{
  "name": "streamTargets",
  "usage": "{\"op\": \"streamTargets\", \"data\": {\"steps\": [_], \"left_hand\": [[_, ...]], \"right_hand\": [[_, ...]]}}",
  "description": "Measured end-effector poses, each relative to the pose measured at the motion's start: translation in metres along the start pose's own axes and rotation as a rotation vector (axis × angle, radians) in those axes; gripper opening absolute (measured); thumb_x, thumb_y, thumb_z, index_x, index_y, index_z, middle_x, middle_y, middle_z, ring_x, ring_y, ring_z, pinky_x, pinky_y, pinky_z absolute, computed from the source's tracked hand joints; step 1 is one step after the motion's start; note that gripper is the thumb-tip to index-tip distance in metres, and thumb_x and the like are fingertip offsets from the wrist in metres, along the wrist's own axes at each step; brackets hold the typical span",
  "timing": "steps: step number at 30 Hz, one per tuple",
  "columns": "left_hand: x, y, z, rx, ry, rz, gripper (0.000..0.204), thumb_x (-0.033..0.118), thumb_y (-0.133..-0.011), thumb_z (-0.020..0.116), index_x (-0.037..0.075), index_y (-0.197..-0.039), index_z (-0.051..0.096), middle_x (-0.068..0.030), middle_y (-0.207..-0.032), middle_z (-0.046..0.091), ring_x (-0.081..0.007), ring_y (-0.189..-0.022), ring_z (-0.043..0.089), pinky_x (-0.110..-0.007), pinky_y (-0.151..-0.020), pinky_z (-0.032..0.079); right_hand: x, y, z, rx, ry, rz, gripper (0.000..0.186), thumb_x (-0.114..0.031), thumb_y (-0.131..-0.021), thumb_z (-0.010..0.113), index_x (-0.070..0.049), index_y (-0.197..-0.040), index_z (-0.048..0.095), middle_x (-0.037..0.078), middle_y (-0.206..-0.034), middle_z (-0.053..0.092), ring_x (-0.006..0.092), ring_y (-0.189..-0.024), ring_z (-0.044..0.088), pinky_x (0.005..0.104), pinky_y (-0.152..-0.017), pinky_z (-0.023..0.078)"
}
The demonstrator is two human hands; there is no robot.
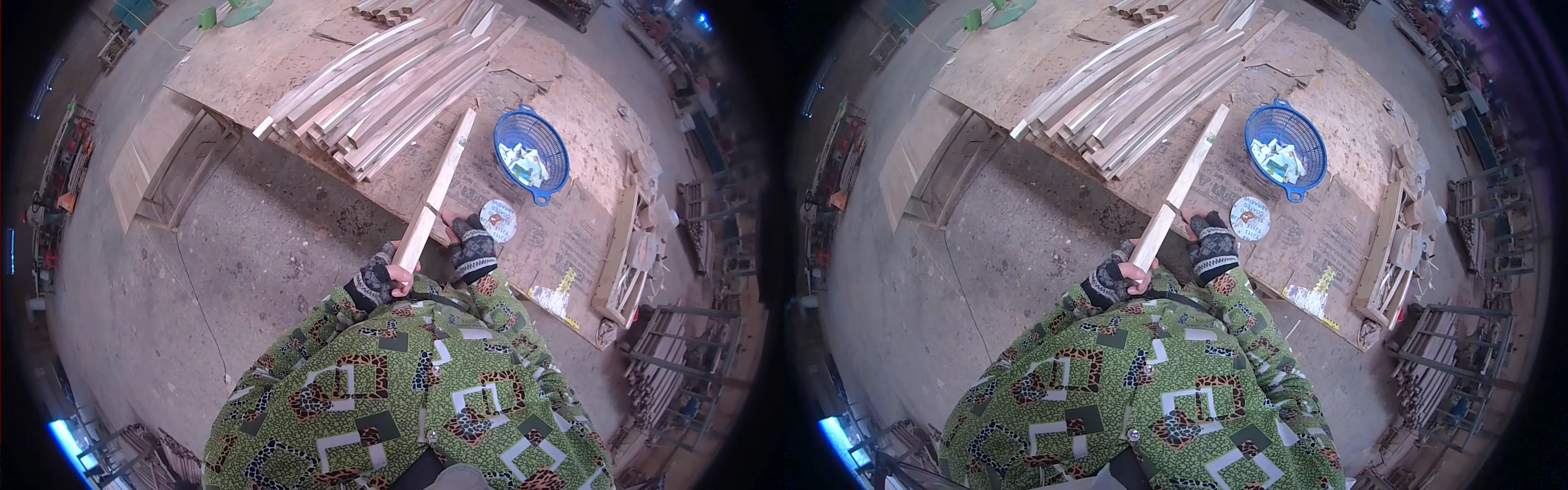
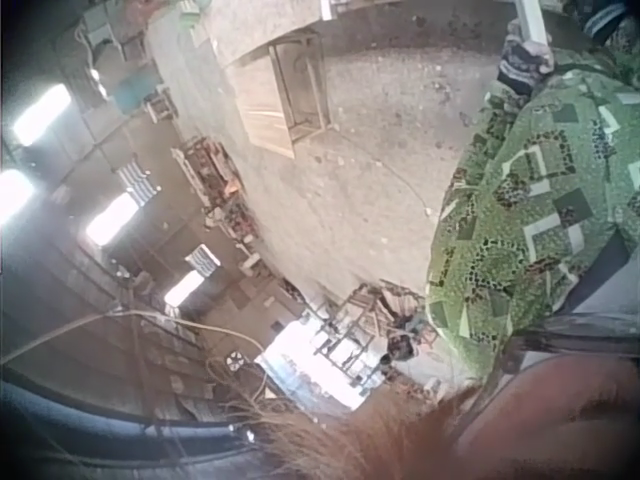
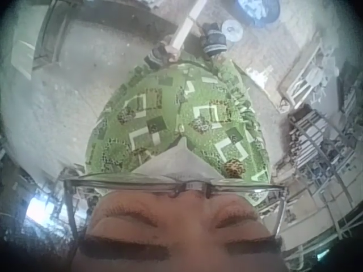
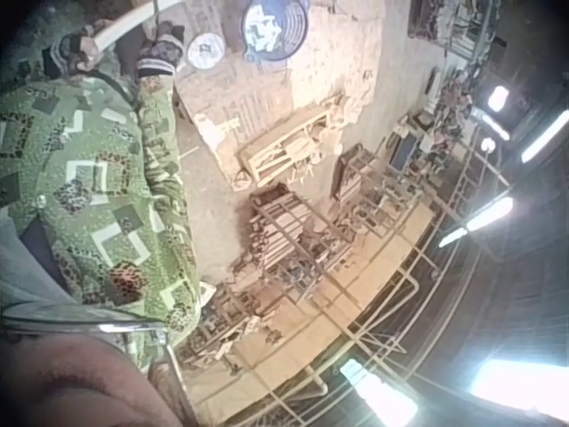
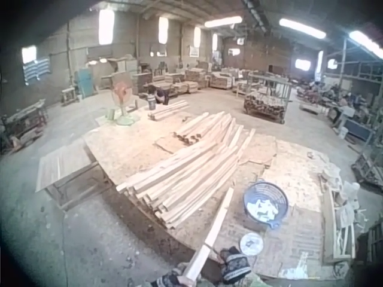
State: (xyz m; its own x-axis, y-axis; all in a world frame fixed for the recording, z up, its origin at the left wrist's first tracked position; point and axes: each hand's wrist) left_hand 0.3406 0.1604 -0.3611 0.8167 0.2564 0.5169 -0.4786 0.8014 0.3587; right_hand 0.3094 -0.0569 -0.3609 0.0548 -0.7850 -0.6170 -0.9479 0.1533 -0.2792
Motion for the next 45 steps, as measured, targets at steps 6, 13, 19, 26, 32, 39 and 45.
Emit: {"op": "streamTargets", "data": {"steps": [6, 13, 19, 26, 32, 39, 45], "left_hand": [[0.003, 0.003, 0.005, 0.011, 0.034, 0.036, 0.072, -0.005, -0.060, 0.054, 0.008, -0.126, 0.027, -0.0164, -0.093, 0.048, -0.0221, -0.047, 0.050, -0.030, -0.034, 0.036], [0.004, 0.001, 0.012, 0.083, -0.133, 0.009, 0.079, -0.005, -0.057, 0.054, 0.008, -0.129, 0.024, -0.0168, -0.091, 0.048, -0.0227, -0.046, 0.050, -0.030, -0.032, 0.036], [0.001, -0.001, 0.008, 0.082, -0.113, 0.015, 0.080, -0.005, -0.056, 0.054, 0.008, -0.129, 0.024, -0.0169, -0.091, 0.048, -0.0228, -0.045, 0.050, -0.030, -0.032, 0.037], [0.006, 0.002, 0.011, 0.057, -0.067, 0.005, 0.075, -0.004, -0.059, 0.055, 0.007, -0.127, 0.026, -0.0162, -0.092, 0.049, -0.0219, -0.047, 0.051, -0.029, -0.034, 0.036], [0.001, 0.001, 0.001, 0.008, -0.030, 0.024, 0.070, -0.002, -0.062, 0.055, 0.008, -0.126, 0.029, -0.0147, -0.093, 0.049, -0.0204, -0.048, 0.051, -0.029, -0.035, 0.036], [0.002, 0.003, 0.006, 0.019, -0.046, 0.012, 0.069, -0.001, -0.064, 0.055, 0.008, -0.126, 0.026, -0.0157, -0.095, 0.049, -0.0204, -0.051, 0.051, -0.028, -0.037, 0.037], [0.003, 0.005, 0.012, 0.016, -0.049, 0.021, 0.068, 0.000, -0.065, 0.054, 0.007, -0.126, 0.026, -0.0169, -0.097, 0.048, -0.0202, -0.051, 0.049, -0.029, -0.038, 0.037]], "right_hand": [[0.009, -0.004, -0.025, -0.116, 0.068, 0.016, 0.029, -0.003, -0.076, 0.059, -0.013, -0.102, 0.064, 0.010, -0.097, 0.057, 0.0282, -0.088, 0.056, 0.0344, -0.075, 0.046], [-0.006, -0.031, -0.037, -0.125, 0.045, -0.008, 0.033, -0.006, -0.076, 0.056, -0.016, -0.106, 0.062, 0.012, -0.096, 0.057, 0.0318, -0.091, 0.056, 0.0373, -0.076, 0.046], [0.004, -0.028, -0.034, -0.235, 0.129, -0.029, 0.036, -0.008, -0.075, 0.056, -0.018, -0.109, 0.061, 0.014, -0.099, 0.057, 0.0326, -0.094, 0.055, 0.0389, -0.081, 0.046], [0.015, -0.001, -0.021, -0.187, 0.047, -0.079, 0.038, -0.006, -0.073, 0.056, -0.016, -0.109, 0.061, 0.015, -0.096, 0.056, 0.0333, -0.092, 0.055, 0.0401, -0.078, 0.046], [-0.023, 0.001, -0.043, -0.246, -0.149, -0.086, 0.035, 0.001, -0.073, 0.054, -0.010, -0.104, 0.063, 0.014, -0.092, 0.057, 0.0311, -0.086, 0.055, 0.0372, -0.074, 0.045], [-0.014, -0.002, -0.041, -0.163, -0.135, -0.014, 0.030, 0.000, -0.079, 0.053, -0.009, -0.106, 0.063, 0.013, -0.085, 0.058, 0.0301, -0.083, 0.056, 0.0353, -0.072, 0.044], [-0.008, -0.006, -0.026, -0.076, -0.078, -0.017, 0.029, -0.002, -0.081, 0.053, -0.009, -0.107, 0.062, 0.013, -0.085, 0.058, 0.0293, -0.082, 0.056, 0.0347, -0.072, 0.044]]}}
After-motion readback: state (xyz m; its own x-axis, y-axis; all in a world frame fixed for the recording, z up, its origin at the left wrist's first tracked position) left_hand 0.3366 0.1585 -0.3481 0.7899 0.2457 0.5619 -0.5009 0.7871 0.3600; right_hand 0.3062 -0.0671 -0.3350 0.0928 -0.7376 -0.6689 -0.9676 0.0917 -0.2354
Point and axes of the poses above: each hand's wrist, its own y-axis away from the middle knuckle, its own z-axis out of the palm, x = y × z
